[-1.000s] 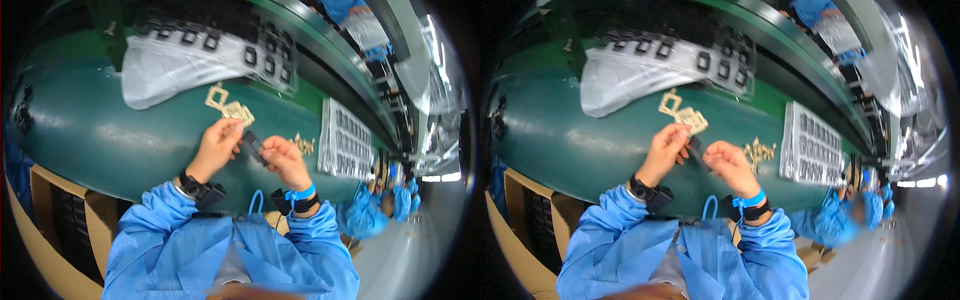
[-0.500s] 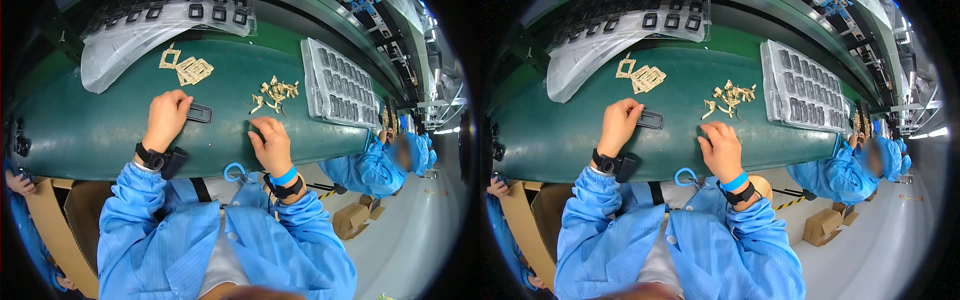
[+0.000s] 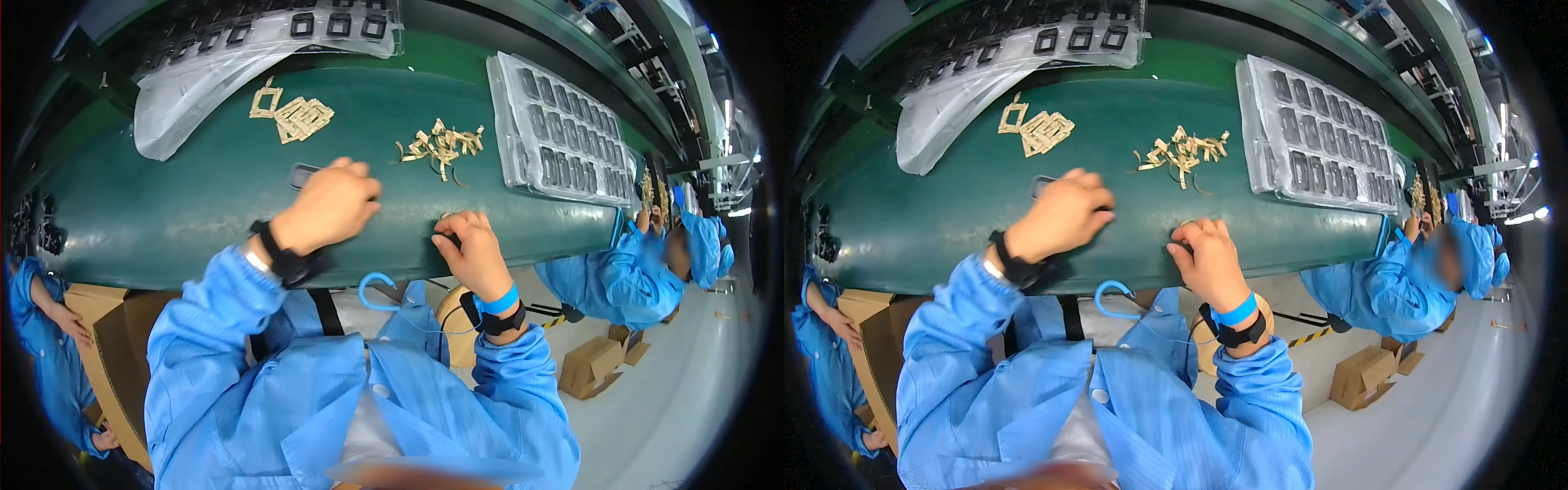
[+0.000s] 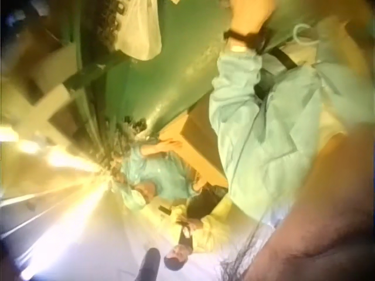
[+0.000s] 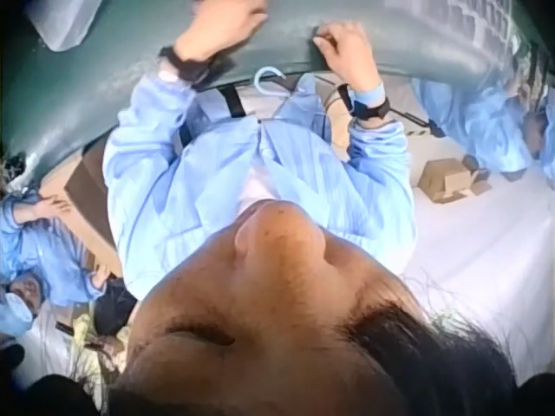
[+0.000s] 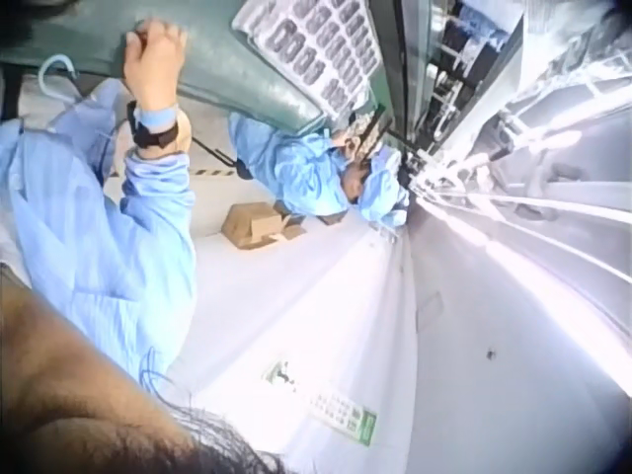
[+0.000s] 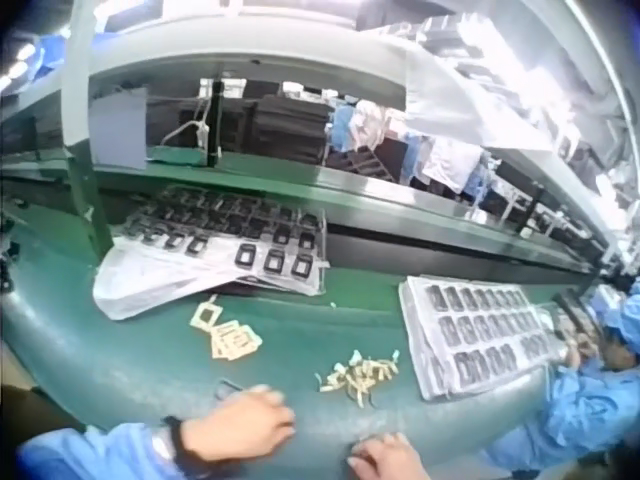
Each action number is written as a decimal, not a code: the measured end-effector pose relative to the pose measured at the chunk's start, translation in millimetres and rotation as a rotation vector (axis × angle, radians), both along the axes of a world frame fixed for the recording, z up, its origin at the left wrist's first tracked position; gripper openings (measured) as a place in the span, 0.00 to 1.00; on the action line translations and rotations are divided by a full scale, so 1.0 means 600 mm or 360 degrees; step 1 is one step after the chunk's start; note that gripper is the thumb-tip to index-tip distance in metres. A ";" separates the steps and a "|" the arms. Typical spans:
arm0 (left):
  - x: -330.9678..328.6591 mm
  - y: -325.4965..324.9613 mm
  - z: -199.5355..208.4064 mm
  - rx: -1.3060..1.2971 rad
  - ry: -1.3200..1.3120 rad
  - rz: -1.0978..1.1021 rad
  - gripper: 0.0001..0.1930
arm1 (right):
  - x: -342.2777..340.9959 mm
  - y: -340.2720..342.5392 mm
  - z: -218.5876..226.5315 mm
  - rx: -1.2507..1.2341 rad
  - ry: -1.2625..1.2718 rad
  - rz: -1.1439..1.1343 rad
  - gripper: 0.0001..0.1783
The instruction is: Assembling and packaging electronic components in a factory setting.
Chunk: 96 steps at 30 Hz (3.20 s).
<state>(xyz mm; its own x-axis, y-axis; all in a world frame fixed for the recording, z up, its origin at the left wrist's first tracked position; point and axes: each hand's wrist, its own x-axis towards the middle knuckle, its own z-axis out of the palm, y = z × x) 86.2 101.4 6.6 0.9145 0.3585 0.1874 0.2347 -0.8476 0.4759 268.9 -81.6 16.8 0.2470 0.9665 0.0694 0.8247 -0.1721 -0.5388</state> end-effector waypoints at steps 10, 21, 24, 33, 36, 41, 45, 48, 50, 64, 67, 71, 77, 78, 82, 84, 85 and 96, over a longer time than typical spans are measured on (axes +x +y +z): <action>0.013 0.073 -0.003 0.0116 -0.0445 0.0374 0.06 | 0.040 0.059 0.012 0.0235 0.0322 0.0013 0.15; -0.034 0.137 -0.031 0.0305 -0.0040 0.0602 0.04 | -0.078 0.065 0.007 0.0276 0.0072 0.0103 0.14; -0.040 0.136 -0.023 0.0288 0.0015 0.0625 0.04 | -0.095 0.077 0.009 0.0274 0.0083 0.0122 0.13; -0.069 0.143 -0.001 0.0294 -0.0466 0.0686 0.03 | -0.114 0.100 0.014 0.0274 0.0235 0.0166 0.12; -0.086 0.138 0.016 -0.0822 -0.0420 0.0795 0.02 | -0.119 0.105 0.017 0.0265 0.0456 0.0109 0.11; -0.097 0.078 0.025 -0.1588 -0.0701 0.0563 0.06 | -0.135 0.141 0.025 0.0238 0.1336 -0.0267 0.10; -0.106 0.027 0.054 -0.1900 -0.0672 0.0505 0.13 | -0.145 0.158 0.041 0.0113 0.1719 -0.0328 0.09; -0.113 0.011 0.062 -0.1953 -0.0568 0.0391 0.20 | -0.148 0.151 0.031 0.0107 0.1853 -0.0273 0.09; -0.120 0.010 0.063 -0.1927 -0.0508 0.0355 0.21 | -0.149 0.143 0.030 0.0065 0.1901 -0.0301 0.08; -0.096 -0.076 0.028 -0.2167 -0.1073 0.0520 0.17 | -0.188 0.089 0.016 0.0789 0.1837 -0.0533 0.09; -0.095 -0.082 0.020 -0.2085 -0.1187 0.0624 0.10 | -0.177 0.079 0.018 0.0705 0.1735 -0.0423 0.11; -0.103 -0.076 0.031 -0.1993 -0.1085 0.0615 0.10 | -0.165 0.074 0.032 0.0675 0.1613 -0.0310 0.12; -0.111 -0.073 0.036 -0.1953 -0.0959 0.0563 0.11 | -0.142 0.058 0.035 0.0500 0.1305 -0.0159 0.11; -0.112 -0.072 0.035 -0.1935 -0.0946 0.0529 0.12 | -0.140 0.058 0.039 0.0489 0.1186 -0.0103 0.12; -0.114 -0.068 0.042 -0.1926 -0.0837 0.0518 0.12 | -0.137 0.063 0.041 0.0632 0.0879 0.0077 0.11; -0.113 -0.068 0.041 -0.1922 -0.0847 0.0525 0.11 | -0.136 0.062 0.042 0.0567 0.0865 0.0036 0.10; -0.114 -0.068 0.041 -0.1923 -0.0844 0.0530 0.11 | -0.136 0.061 0.043 0.0508 0.0844 -0.0004 0.08; -0.113 -0.063 0.049 -0.1952 -0.0639 0.0580 0.07 | -0.144 0.057 0.039 0.0421 0.1136 -0.0208 0.05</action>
<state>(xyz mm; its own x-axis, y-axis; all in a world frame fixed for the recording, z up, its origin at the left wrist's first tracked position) 18.2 63.5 35.7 0.6894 0.6970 -0.1973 0.0200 0.2540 0.9670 182.7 -47.5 40.2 0.4297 0.8999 0.0747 0.2435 -0.0358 -0.9692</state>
